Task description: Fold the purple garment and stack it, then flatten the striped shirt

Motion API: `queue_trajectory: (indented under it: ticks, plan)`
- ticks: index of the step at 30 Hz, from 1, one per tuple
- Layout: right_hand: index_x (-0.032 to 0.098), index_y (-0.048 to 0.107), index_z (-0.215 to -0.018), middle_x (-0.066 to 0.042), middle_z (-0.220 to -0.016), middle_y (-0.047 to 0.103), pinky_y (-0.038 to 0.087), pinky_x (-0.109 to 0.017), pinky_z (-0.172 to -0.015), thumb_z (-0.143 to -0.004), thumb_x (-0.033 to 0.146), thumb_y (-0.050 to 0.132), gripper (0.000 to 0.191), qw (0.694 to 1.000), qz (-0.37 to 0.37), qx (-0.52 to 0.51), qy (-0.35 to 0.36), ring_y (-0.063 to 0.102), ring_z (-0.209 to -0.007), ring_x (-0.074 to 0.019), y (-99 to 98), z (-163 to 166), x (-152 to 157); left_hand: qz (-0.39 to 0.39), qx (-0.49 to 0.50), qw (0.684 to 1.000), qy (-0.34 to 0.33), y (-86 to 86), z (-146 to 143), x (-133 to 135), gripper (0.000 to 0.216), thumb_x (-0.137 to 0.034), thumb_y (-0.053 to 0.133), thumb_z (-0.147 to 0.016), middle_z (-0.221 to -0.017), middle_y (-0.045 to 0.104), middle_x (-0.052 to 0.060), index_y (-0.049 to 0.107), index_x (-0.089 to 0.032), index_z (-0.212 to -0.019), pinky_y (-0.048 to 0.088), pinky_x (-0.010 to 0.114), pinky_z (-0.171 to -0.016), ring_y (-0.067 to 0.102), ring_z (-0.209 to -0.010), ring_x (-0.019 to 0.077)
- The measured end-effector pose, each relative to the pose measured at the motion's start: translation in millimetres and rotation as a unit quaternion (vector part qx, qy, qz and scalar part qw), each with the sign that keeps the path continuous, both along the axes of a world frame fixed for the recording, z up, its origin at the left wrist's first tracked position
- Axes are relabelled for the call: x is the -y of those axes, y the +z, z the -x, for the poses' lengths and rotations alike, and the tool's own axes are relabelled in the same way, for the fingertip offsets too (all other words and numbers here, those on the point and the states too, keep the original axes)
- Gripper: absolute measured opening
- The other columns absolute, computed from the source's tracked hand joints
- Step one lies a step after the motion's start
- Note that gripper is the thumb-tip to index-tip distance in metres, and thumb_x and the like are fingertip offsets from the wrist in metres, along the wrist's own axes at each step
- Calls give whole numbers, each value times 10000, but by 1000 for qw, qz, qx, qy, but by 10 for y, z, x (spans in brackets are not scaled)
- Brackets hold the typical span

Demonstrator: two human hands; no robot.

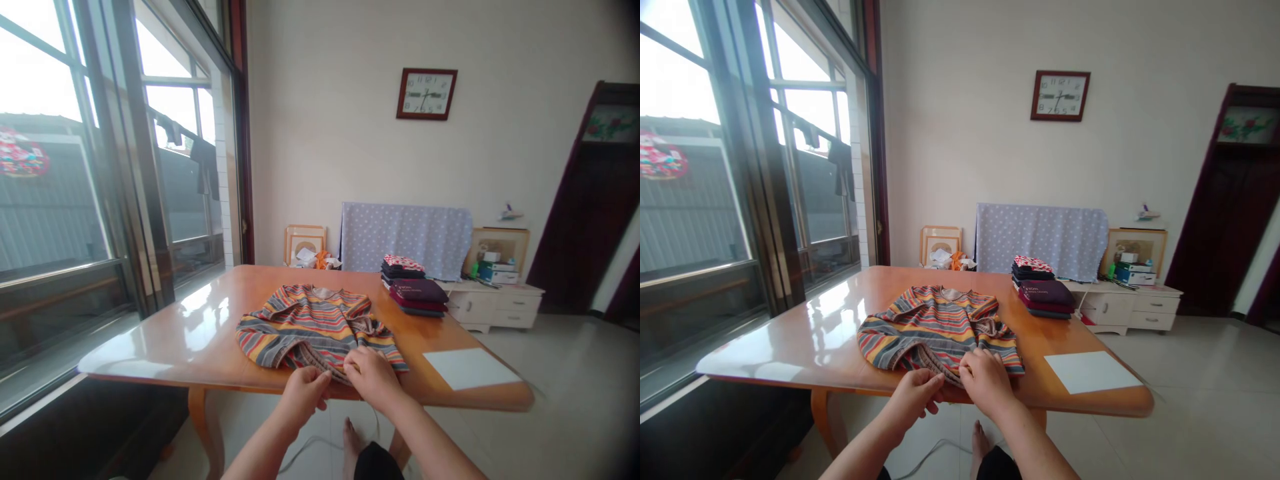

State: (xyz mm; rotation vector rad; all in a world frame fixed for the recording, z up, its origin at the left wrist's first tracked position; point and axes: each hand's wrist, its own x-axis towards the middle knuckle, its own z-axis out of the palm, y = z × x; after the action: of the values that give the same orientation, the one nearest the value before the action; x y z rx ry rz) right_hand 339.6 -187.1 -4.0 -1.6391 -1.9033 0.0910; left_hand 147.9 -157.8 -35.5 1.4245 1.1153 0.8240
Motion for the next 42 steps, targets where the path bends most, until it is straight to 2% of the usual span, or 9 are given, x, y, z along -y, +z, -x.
queue_trajectory:
  ticks: [7, 13, 15, 20, 23, 28, 32, 39, 42]
  plan:
    - [209, 570, -809, 28, -692, 574, 417, -255, -617, -931, 471, 486, 301, 932, 42, -348, 93, 527, -653, -149, 5, 31, 112, 110, 179, 978, 21, 33, 68, 182, 513, -600, 802, -638, -830, 728, 76, 658, -162, -865, 398, 227, -567, 640, -636, 131]
    - [222, 622, -946, -47, -896, 668, 457, -327, -779, -912, 436, 519, 240, 965, -101, -228, -76, 608, -843, -218, 7, -38, 78, 131, 225, 962, 82, -92, 94, 193, 450, -496, 829, -626, -847, 729, 82, 693, -158, -888, 422, 238, -583, 636, -643, 139]
    - [228, 631, -988, -66, -974, 674, 443, -335, -840, -919, 394, 520, 212, 971, -149, -167, -83, 607, -922, -226, 37, 33, 123, 135, 230, 960, 83, -104, 96, 201, 463, -510, 827, -635, -845, 731, 84, 693, -161, -907, 425, 235, -585, 637, -642, 137]
    - [250, 646, -794, -10, -838, 673, 407, -286, -747, -895, 353, 591, 154, 997, -51, -36, 37, 610, -822, -186, 18, 365, 247, 112, 229, 964, 74, -113, 105, 219, 494, -557, 803, -664, -804, 722, 47, 691, -183, -966, 416, 214, -598, 629, -644, 112]
    - [275, 675, -866, -11, -929, 696, 399, -301, -772, -830, 391, 686, 121, 1000, -6, 12, 17, 627, -899, -213, -93, 481, 231, 100, 224, 966, 86, -132, 117, 229, 504, -572, 801, -652, -784, 718, 39, 681, -192, -961, 416, 221, -595, 634, -642, 118]
    - [298, 680, -978, -16, -996, 720, 401, -296, -746, -832, 341, 662, 153, 999, 26, 7, -21, 654, -939, -223, -241, 481, 118, 107, 211, 967, 94, -143, 144, 257, 472, -572, 788, -655, -901, 750, 77, 649, -197, -906, 435, 236, -605, 648, -646, 126]
    - [288, 692, -872, 3, -884, 721, 364, -277, -663, -833, 269, 604, 98, 998, 53, -10, -36, 649, -820, -193, -221, 468, 77, 107, 204, 968, 99, -122, 161, 295, 476, -571, 775, -676, -905, 745, 86, 661, -192, -943, 437, 240, -608, 649, -664, 134]
    - [220, 627, -736, 18, -788, 642, 380, -239, -624, -774, 266, 650, 65, 987, 46, -138, 72, 569, -696, -132, -91, 511, 158, 41, 195, 979, 50, -41, 162, 361, 435, -586, 715, -769, -942, 725, 81, 699, -187, -939, 475, 279, -750, 654, -865, 182]
    - [216, 634, -829, 31, -734, 621, 392, -232, -609, -790, 258, 636, 57, 974, 62, -196, 99, 552, -674, -129, -116, 521, 152, 24, 183, 981, 66, -1, 175, 355, 408, -573, 734, -748, -928, 723, 80, 702, -188, -880, 471, 298, -767, 646, -898, 208]
